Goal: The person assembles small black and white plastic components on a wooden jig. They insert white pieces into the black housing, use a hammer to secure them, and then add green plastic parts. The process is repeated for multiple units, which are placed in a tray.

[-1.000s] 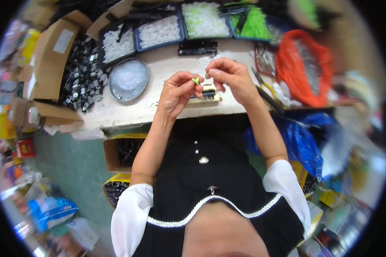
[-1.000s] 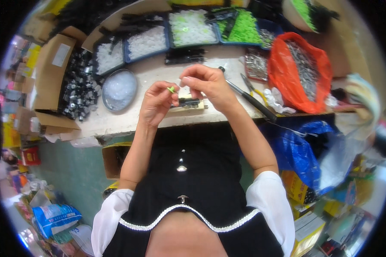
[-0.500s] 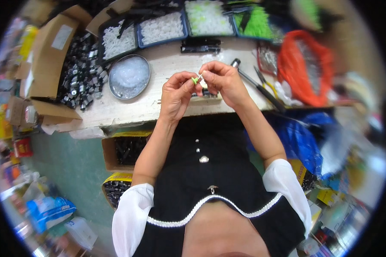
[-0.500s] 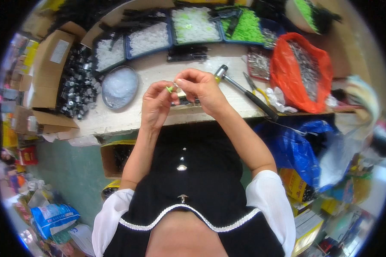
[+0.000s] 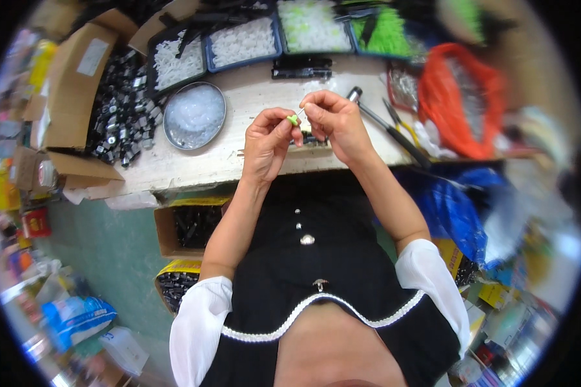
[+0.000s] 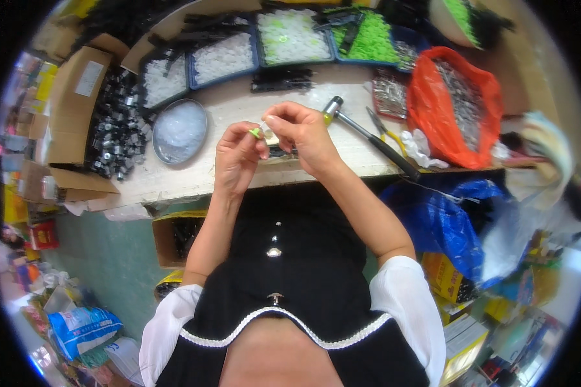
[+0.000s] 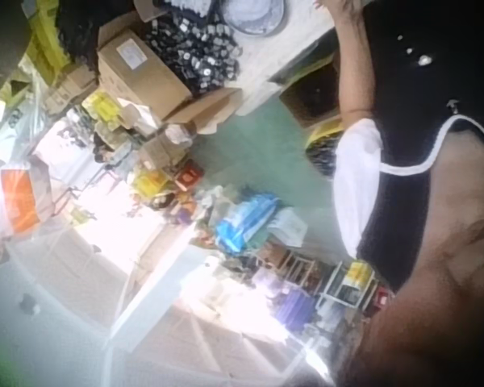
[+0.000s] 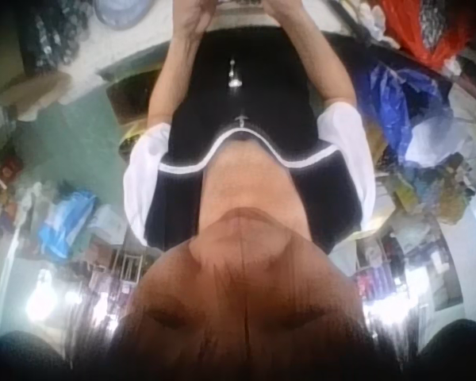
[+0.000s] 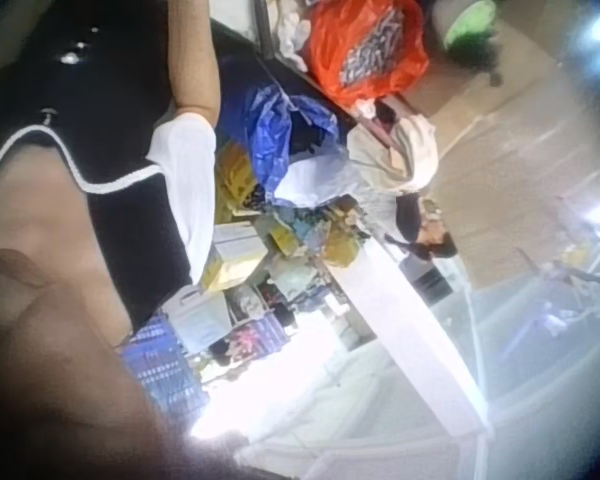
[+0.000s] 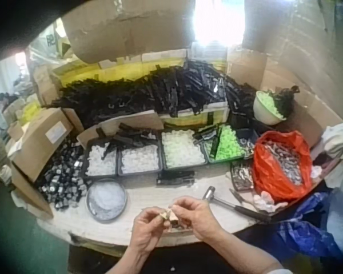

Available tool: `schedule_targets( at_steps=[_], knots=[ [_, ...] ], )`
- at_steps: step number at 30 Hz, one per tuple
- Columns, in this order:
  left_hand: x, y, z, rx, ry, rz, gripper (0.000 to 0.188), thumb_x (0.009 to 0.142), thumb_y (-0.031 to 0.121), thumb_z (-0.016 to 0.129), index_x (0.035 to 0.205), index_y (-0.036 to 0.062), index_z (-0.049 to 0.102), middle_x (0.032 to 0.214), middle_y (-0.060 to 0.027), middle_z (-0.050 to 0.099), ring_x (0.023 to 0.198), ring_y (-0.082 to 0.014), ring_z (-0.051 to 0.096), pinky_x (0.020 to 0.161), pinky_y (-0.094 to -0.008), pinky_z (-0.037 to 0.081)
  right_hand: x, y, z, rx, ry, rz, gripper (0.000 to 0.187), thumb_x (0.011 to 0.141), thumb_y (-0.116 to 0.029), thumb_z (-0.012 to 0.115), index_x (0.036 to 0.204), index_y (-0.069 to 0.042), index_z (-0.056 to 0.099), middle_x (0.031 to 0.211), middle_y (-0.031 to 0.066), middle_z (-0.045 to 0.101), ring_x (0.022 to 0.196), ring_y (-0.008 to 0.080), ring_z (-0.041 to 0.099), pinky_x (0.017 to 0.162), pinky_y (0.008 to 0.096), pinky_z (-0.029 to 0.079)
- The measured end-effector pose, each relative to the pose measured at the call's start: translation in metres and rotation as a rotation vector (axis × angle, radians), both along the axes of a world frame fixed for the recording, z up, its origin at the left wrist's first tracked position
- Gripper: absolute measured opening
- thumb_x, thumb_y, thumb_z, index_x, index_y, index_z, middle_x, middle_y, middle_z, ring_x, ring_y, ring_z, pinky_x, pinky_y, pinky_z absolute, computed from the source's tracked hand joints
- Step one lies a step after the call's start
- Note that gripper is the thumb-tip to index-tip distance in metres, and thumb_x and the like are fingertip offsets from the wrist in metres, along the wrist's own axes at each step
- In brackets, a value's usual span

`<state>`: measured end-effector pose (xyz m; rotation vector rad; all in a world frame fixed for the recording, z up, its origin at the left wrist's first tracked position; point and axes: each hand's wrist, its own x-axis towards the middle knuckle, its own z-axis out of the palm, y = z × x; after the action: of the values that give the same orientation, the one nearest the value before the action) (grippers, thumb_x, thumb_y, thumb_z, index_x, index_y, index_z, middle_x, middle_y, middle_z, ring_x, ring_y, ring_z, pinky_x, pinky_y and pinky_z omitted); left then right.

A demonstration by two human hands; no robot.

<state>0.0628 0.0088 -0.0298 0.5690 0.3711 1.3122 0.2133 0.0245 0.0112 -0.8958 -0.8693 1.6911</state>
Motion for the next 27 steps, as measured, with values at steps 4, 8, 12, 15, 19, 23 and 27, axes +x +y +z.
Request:
schedule_targets(
  at_steps=[4,8,12,15,19,23,27],
  knots=[
    [0.001,-0.002,0.003,-0.005,0.011,0.007,0.011,0.085,0.002,0.059,0.096,0.0020,0.058,0.089,-0.0101,0.061,0.072,-0.0168,0.059,0.061,-0.0283,0.050,-0.001,-0.002,-0.001,0.001,-0.017,0.005,0.008,0.081,-0.010,0.064,0.086,-0.004,0.062,0.074,-0.0014,0.057,0.053,0.0035,0.043,0.046,0.0172,0.033],
    [0.000,-0.004,0.003,0.011,0.028,0.021,0.013,0.085,0.002,0.059,0.098,0.0019,0.058,0.090,-0.0102,0.061,0.072,-0.0168,0.059,0.062,-0.0281,0.050,-0.004,-0.003,0.000,0.023,-0.018,0.005,0.008,0.081,-0.010,0.063,0.087,-0.004,0.063,0.074,-0.0010,0.059,0.052,0.0035,0.043,0.046,0.0170,0.032],
    [0.003,-0.007,0.007,0.034,0.111,0.095,0.013,0.085,0.003,0.059,0.098,0.0010,0.058,0.088,-0.0098,0.062,0.072,-0.0157,0.060,0.063,-0.0270,0.051,-0.008,-0.007,-0.001,0.010,-0.060,0.027,0.008,0.084,-0.010,0.060,0.088,-0.003,0.062,0.072,-0.0015,0.058,0.053,0.0036,0.044,0.047,0.0169,0.033],
    [0.002,-0.008,0.004,0.078,0.244,0.162,0.012,0.085,0.003,0.059,0.097,-0.0002,0.058,0.085,-0.0094,0.063,0.070,-0.0149,0.061,0.063,-0.0263,0.051,-0.008,-0.008,0.001,0.059,-0.144,0.008,0.010,0.087,-0.011,0.057,0.089,-0.003,0.061,0.069,-0.0029,0.055,0.057,0.0037,0.046,0.048,0.0170,0.034],
    [0.003,-0.012,0.003,0.109,0.375,0.224,0.011,0.085,0.002,0.058,0.096,-0.0014,0.058,0.082,-0.0094,0.063,0.069,-0.0147,0.062,0.064,-0.0259,0.052,-0.009,-0.010,-0.001,0.251,-0.313,-0.041,0.010,0.086,-0.008,0.056,0.087,0.000,0.062,0.073,0.0002,0.054,0.063,0.0072,0.049,0.054,0.0204,0.037],
    [0.004,-0.013,0.002,0.142,0.396,0.259,0.010,0.086,0.002,0.058,0.095,-0.0016,0.058,0.082,-0.0094,0.063,0.069,-0.0148,0.063,0.065,-0.0256,0.052,-0.011,-0.009,-0.004,0.522,-0.483,-0.093,0.008,0.083,-0.003,0.056,0.085,0.003,0.061,0.080,0.0054,0.055,0.072,0.0132,0.053,0.063,0.0263,0.043],
    [0.005,-0.014,0.005,0.144,0.395,0.293,0.009,0.086,0.001,0.058,0.095,-0.0014,0.058,0.081,-0.0089,0.063,0.069,-0.0144,0.062,0.065,-0.0251,0.052,-0.008,-0.009,-0.001,0.751,-0.677,-0.203,0.007,0.081,-0.002,0.060,0.086,0.002,0.062,0.079,0.0066,0.057,0.071,0.0148,0.055,0.062,0.0260,0.044]
  ],
)
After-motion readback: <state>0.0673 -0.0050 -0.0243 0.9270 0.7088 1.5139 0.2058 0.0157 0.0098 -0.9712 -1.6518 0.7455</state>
